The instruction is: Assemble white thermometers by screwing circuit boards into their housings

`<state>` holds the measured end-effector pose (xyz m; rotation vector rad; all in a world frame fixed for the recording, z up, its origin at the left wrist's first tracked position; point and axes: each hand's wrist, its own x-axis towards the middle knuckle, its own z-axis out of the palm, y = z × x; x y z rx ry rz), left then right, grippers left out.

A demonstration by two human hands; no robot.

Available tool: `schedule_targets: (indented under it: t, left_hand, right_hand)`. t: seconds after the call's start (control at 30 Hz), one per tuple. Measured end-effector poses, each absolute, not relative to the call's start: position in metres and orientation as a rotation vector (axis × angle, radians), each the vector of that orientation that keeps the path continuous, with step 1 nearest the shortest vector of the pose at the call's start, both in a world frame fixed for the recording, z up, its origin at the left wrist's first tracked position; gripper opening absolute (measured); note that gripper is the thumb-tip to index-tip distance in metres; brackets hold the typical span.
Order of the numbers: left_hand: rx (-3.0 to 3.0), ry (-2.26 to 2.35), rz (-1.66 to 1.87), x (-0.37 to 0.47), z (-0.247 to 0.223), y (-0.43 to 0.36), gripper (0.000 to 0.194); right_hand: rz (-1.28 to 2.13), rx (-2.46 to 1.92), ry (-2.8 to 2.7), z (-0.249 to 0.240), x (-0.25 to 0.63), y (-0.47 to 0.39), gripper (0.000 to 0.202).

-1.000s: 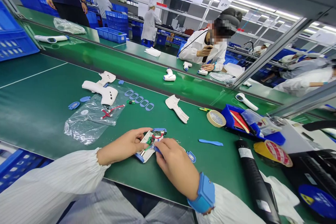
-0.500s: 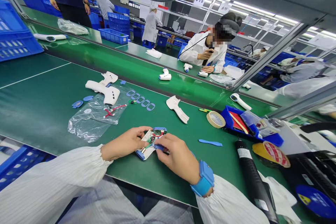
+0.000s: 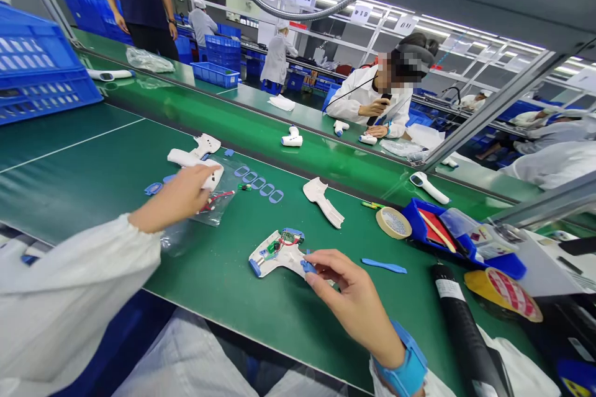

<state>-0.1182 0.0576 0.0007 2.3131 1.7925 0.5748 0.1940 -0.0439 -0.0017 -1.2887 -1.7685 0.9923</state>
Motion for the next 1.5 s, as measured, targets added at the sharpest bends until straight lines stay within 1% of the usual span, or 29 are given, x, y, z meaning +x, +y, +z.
schedule_targets:
  t: [0.1,0.2,0.33,0.43,0.53,0.6,0.63,0.67,0.73,0.77,0.83,0.93,1.03,1.17,1.37,1.4,1.5]
  left_hand:
    - [2.352,1.909,0.514,-0.156,0.000,0.092,0.047]
    - [2.396,1.920,0.458,-0.172,-0.006,0.114,0.043]
    - [2.410,1.945,0.500,-0.181,-0.007,0.123,0.028]
    - [2.332,2.010,0.660,-0.188,-0.001,0.117,0.021]
    - [2.118,2.074,0.935,-0.180,0.007,0.100,0.022]
    - [1.687,1.927,1.248,-0.157,0.012,0.082,0.027]
    - [1.417,1.733,1.360,-0.140,0.014,0.072,0.033]
    - [1.193,1.521,1.327,-0.120,0.016,0.060,0.038]
    - [0.946,1.190,1.195,-0.077,0.019,0.037,0.032]
    - [0.869,1.084,1.161,-0.055,0.019,0.026,0.029]
    - [0.751,0.907,1.034,-0.014,0.017,0.007,0.027]
    - [0.651,0.718,0.879,0.033,0.010,-0.011,0.037]
    - [0.620,0.728,0.934,0.061,0.000,-0.020,0.044]
    - [0.609,0.796,1.027,0.079,-0.009,-0.027,0.042]
    - [0.591,0.747,1.099,0.077,-0.006,-0.032,0.047]
    - [0.602,0.716,1.079,0.073,-0.006,-0.030,0.045]
    - [0.628,0.650,0.969,0.055,-0.003,-0.020,0.030]
  right_hand:
    - [1.007,-1.281,-1.737,-0.003,0.193,-0.048,0.019]
    - [1.008,-1.280,-1.697,-0.005,0.191,-0.049,0.019]
    - [1.008,-1.284,-1.625,-0.007,0.195,-0.049,0.018]
    - [1.013,-1.303,-1.559,-0.007,0.202,-0.049,0.017]
    - [1.024,-1.309,-1.462,-0.008,0.209,-0.049,0.017]
    - [1.023,-1.279,-1.397,-0.007,0.211,-0.049,0.017]
    - [1.023,-1.253,-1.365,-0.007,0.211,-0.049,0.017]
    - [1.027,-1.220,-1.336,-0.006,0.210,-0.050,0.017]
    - [1.039,-1.141,-1.291,-0.005,0.207,-0.053,0.018]
    - [1.043,-1.099,-1.281,-0.004,0.205,-0.055,0.019]
    - [1.029,-1.028,-1.295,-0.001,0.200,-0.062,0.021]
    - [0.887,-0.972,-1.390,0.001,0.192,-0.075,0.024]
    - [0.643,-0.955,-1.537,0.000,0.186,-0.086,0.028]
    - [0.478,-0.989,-1.707,-0.002,0.183,-0.092,0.028]
    - [0.555,-1.088,-1.749,-0.004,0.188,-0.089,0.025]
    - [0.575,-1.101,-1.752,-0.004,0.191,-0.089,0.024]
    - [0.649,-1.090,-1.807,-0.002,0.202,-0.087,0.023]
